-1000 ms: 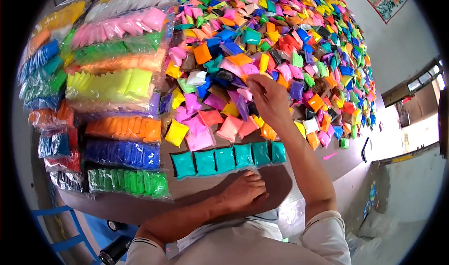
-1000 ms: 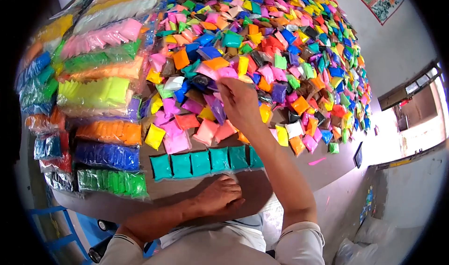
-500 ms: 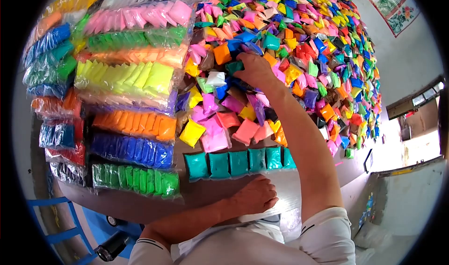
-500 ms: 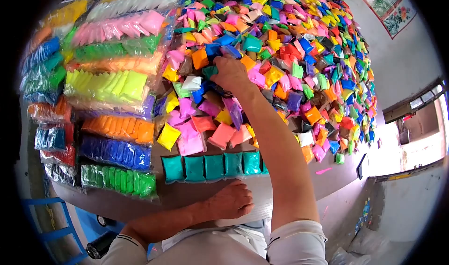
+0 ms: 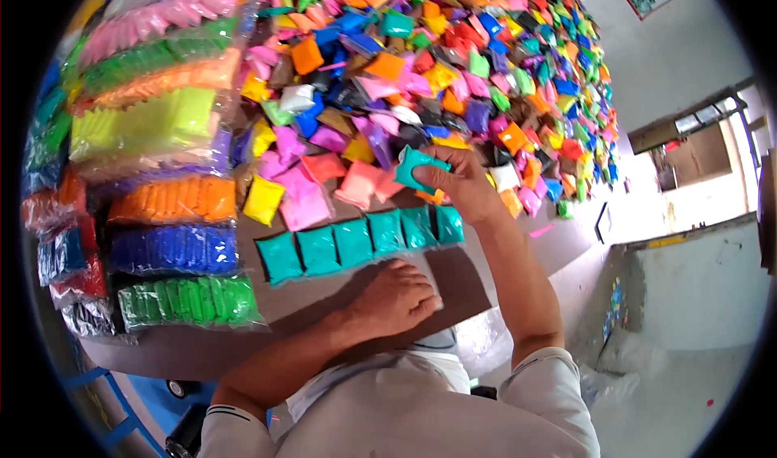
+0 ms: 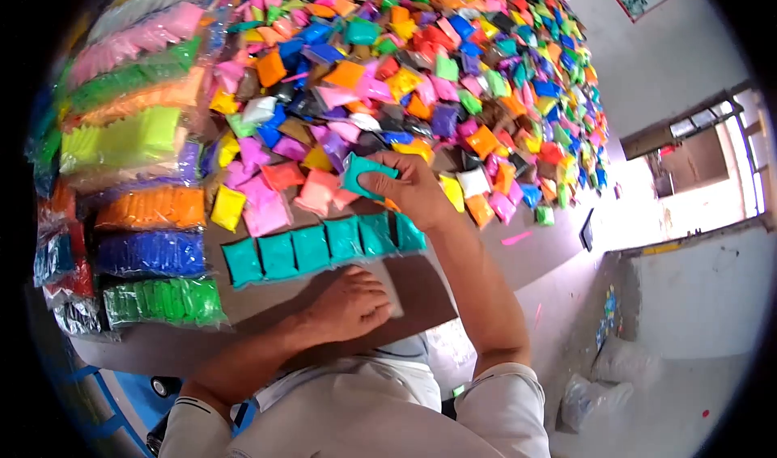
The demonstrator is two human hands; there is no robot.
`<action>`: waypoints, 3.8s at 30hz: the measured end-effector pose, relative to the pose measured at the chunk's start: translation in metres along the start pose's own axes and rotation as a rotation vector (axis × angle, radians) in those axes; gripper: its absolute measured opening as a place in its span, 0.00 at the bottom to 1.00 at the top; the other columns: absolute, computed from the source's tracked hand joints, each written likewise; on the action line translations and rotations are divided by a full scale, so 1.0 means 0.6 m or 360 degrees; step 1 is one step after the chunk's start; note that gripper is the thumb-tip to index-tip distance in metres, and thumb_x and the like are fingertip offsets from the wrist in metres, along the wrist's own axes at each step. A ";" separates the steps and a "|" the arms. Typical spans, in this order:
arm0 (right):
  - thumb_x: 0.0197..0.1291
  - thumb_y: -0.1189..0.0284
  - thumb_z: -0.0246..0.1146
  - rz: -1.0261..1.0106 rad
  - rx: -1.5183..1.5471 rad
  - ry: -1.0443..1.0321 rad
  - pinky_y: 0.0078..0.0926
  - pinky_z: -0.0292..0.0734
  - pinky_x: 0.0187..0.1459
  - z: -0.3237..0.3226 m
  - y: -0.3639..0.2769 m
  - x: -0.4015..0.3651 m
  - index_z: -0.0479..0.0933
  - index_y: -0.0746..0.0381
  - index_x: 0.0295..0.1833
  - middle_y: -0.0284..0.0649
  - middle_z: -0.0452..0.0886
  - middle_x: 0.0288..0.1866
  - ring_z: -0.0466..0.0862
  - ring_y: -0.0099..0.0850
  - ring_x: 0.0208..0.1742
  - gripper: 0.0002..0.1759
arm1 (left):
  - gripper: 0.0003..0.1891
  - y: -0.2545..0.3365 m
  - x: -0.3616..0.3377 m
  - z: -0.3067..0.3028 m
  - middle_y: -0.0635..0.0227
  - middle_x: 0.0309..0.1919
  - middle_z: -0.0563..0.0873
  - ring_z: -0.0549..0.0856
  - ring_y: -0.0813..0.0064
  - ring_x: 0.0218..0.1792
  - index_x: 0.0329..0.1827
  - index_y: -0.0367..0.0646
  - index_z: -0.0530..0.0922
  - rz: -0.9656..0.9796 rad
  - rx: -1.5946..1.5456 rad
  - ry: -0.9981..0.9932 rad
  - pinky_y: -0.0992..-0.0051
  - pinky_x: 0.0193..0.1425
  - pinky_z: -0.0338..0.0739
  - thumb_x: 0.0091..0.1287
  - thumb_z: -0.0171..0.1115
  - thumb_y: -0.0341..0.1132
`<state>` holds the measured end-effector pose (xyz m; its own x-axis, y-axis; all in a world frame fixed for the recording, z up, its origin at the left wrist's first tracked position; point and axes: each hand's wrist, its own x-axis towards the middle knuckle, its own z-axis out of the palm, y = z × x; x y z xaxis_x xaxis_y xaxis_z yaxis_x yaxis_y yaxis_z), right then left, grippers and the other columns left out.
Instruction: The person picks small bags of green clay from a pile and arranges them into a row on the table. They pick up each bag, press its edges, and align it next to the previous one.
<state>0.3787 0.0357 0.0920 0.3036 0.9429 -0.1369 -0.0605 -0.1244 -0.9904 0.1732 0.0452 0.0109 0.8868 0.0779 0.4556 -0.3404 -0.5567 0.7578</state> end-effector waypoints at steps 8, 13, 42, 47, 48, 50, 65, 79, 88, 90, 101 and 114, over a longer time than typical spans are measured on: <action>0.62 0.72 0.72 0.0212 -0.0010 0.0088 0.15 0.75 0.41 -0.048 0.056 -0.171 0.83 0.65 0.48 0.27 0.83 0.38 0.78 0.14 0.39 0.11 | 0.11 0.001 0.012 -0.009 0.62 0.31 0.80 0.80 0.60 0.40 0.32 0.41 0.76 -0.0179 -0.0086 -0.0110 0.61 0.54 0.70 0.71 0.56 0.37; 0.61 0.68 0.74 0.0421 -0.0214 -0.0235 0.16 0.74 0.40 -0.054 0.061 -0.230 0.84 0.66 0.48 0.28 0.84 0.36 0.78 0.15 0.38 0.15 | 0.11 0.010 0.013 -0.010 0.61 0.32 0.80 0.79 0.58 0.40 0.33 0.40 0.75 -0.0212 -0.0154 -0.0153 0.61 0.54 0.69 0.70 0.57 0.38; 0.66 0.71 0.70 -0.0053 0.1165 0.0825 0.20 0.76 0.52 0.103 0.104 -0.258 0.81 0.66 0.52 0.31 0.85 0.44 0.82 0.20 0.46 0.13 | 0.22 0.008 0.018 -0.019 0.57 0.26 0.80 0.79 0.54 0.34 0.32 0.38 0.78 -0.0444 -0.0499 -0.0052 0.60 0.45 0.71 0.78 0.52 0.47; 0.67 0.70 0.69 0.0105 0.0836 0.0885 0.20 0.76 0.51 0.116 0.140 -0.286 0.81 0.64 0.52 0.31 0.84 0.45 0.81 0.20 0.46 0.13 | 0.19 -0.004 0.010 -0.018 0.59 0.28 0.78 0.78 0.56 0.36 0.35 0.39 0.78 -0.0390 -0.0252 -0.0255 0.61 0.49 0.70 0.78 0.51 0.46; 0.67 0.70 0.69 0.0137 0.0785 0.0887 0.20 0.76 0.51 0.116 0.141 -0.289 0.81 0.64 0.52 0.31 0.84 0.45 0.81 0.20 0.47 0.12 | 0.19 -0.008 0.008 -0.015 0.60 0.28 0.78 0.77 0.58 0.36 0.36 0.39 0.78 -0.0362 -0.0203 -0.0302 0.61 0.50 0.70 0.78 0.50 0.45; 0.68 0.69 0.68 0.0200 0.0681 0.0886 0.20 0.76 0.51 0.118 0.141 -0.290 0.81 0.65 0.52 0.31 0.85 0.45 0.81 0.20 0.47 0.12 | 0.18 -0.004 0.010 -0.015 0.61 0.28 0.78 0.77 0.58 0.36 0.35 0.39 0.78 -0.0322 -0.0186 -0.0275 0.61 0.51 0.69 0.77 0.52 0.45; 0.58 0.65 0.74 0.0186 -0.1197 0.0921 0.37 0.73 0.35 -0.103 0.116 -0.207 0.75 0.66 0.43 0.44 0.75 0.26 0.74 0.40 0.28 0.19 | 0.09 0.008 0.011 -0.002 0.70 0.32 0.83 0.80 0.66 0.39 0.28 0.43 0.79 -0.0081 0.0186 -0.0228 0.64 0.52 0.70 0.66 0.64 0.36; 0.57 0.61 0.76 -0.0263 -0.1358 0.1092 0.33 0.77 0.41 -0.046 0.109 -0.199 0.81 0.64 0.51 0.46 0.79 0.44 0.81 0.39 0.42 0.22 | 0.08 0.009 0.008 -0.002 0.68 0.31 0.81 0.80 0.65 0.40 0.29 0.43 0.78 -0.0078 0.0194 -0.0182 0.64 0.54 0.71 0.64 0.67 0.34; 0.51 0.63 0.79 -0.0378 -0.1621 0.0991 0.35 0.77 0.45 -0.028 0.124 -0.173 0.83 0.63 0.46 0.44 0.78 0.43 0.80 0.42 0.45 0.21 | 0.07 0.008 0.006 -0.003 0.67 0.31 0.81 0.80 0.64 0.40 0.30 0.42 0.78 -0.0140 0.0169 -0.0206 0.64 0.55 0.71 0.63 0.66 0.34; 0.50 0.65 0.79 -0.0359 -0.1612 0.0973 0.38 0.76 0.46 -0.032 0.127 -0.172 0.83 0.61 0.45 0.46 0.79 0.42 0.79 0.45 0.47 0.19 | 0.07 0.008 0.004 -0.001 0.67 0.31 0.81 0.80 0.64 0.40 0.30 0.42 0.78 -0.0149 0.0143 -0.0213 0.64 0.55 0.71 0.64 0.66 0.34; 0.54 0.70 0.75 -0.0488 -0.1457 0.0753 0.38 0.80 0.40 0.046 0.079 -0.150 0.82 0.62 0.46 0.44 0.83 0.42 0.84 0.43 0.40 0.15 | 0.09 0.007 -0.003 0.002 0.67 0.30 0.82 0.80 0.65 0.41 0.28 0.41 0.79 -0.0113 0.0168 -0.0174 0.63 0.59 0.69 0.65 0.64 0.36; 0.51 0.72 0.75 -0.0636 -0.1702 0.0240 0.38 0.81 0.35 0.119 0.066 -0.083 0.81 0.59 0.48 0.45 0.82 0.41 0.85 0.45 0.36 0.18 | 0.12 -0.008 -0.018 0.019 0.58 0.44 0.87 0.83 0.56 0.52 0.45 0.40 0.84 -0.0203 0.0107 -0.0269 0.56 0.61 0.74 0.64 0.62 0.38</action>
<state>0.2934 0.0058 0.0607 0.2344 0.9364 0.2612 0.8814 -0.0914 -0.4635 0.1687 0.0376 -0.0028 0.9630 0.0149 0.2689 -0.2054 -0.6052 0.7691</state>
